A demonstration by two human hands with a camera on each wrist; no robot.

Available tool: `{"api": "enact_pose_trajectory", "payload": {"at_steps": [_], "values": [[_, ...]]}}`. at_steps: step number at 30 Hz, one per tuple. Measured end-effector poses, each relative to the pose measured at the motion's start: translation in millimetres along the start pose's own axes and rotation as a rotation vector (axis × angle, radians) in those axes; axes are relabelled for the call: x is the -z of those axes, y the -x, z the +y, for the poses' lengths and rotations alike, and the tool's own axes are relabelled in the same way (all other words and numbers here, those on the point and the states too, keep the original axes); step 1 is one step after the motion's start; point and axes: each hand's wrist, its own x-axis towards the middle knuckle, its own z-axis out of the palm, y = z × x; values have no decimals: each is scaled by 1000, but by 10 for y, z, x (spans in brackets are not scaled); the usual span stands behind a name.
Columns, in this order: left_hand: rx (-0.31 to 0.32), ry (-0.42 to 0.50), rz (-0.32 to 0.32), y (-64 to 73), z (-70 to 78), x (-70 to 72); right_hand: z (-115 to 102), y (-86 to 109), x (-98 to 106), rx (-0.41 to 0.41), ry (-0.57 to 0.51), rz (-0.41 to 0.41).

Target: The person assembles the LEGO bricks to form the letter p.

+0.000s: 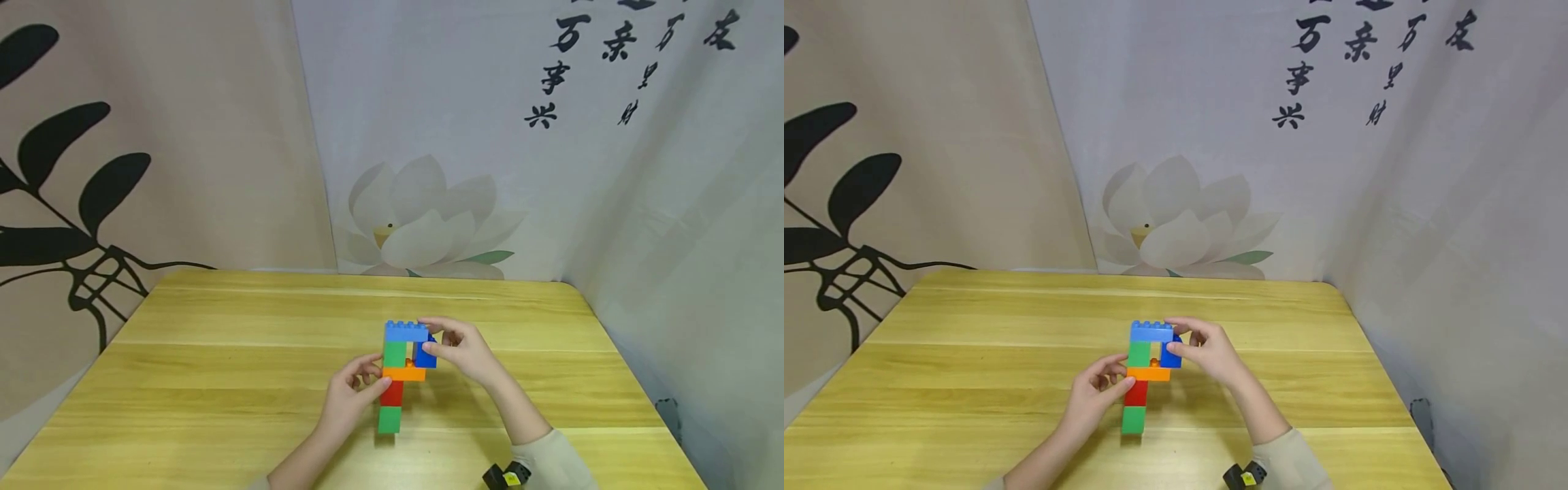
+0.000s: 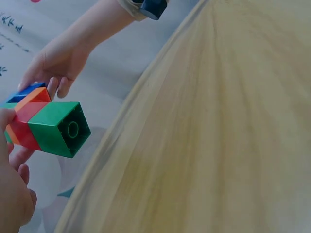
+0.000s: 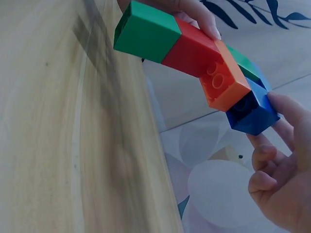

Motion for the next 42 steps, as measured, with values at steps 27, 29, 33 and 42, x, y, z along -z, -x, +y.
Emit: {"api": "enact_pose_trajectory", "payload": {"at_steps": [27,29,33,42], "values": [[92,-61,-60,-107,26,-42,467,-221,-50,-144,-46,-35],[85,-74,-58,-141,-79,-51,490,-230,-61,-144,-38,-34],[74,-85,-47,-187,-205,-58,533,-249,-79,-145,-23,-37],[36,-157,-28,-221,-252,-64,630,-283,-114,-170,-28,-72]]}}
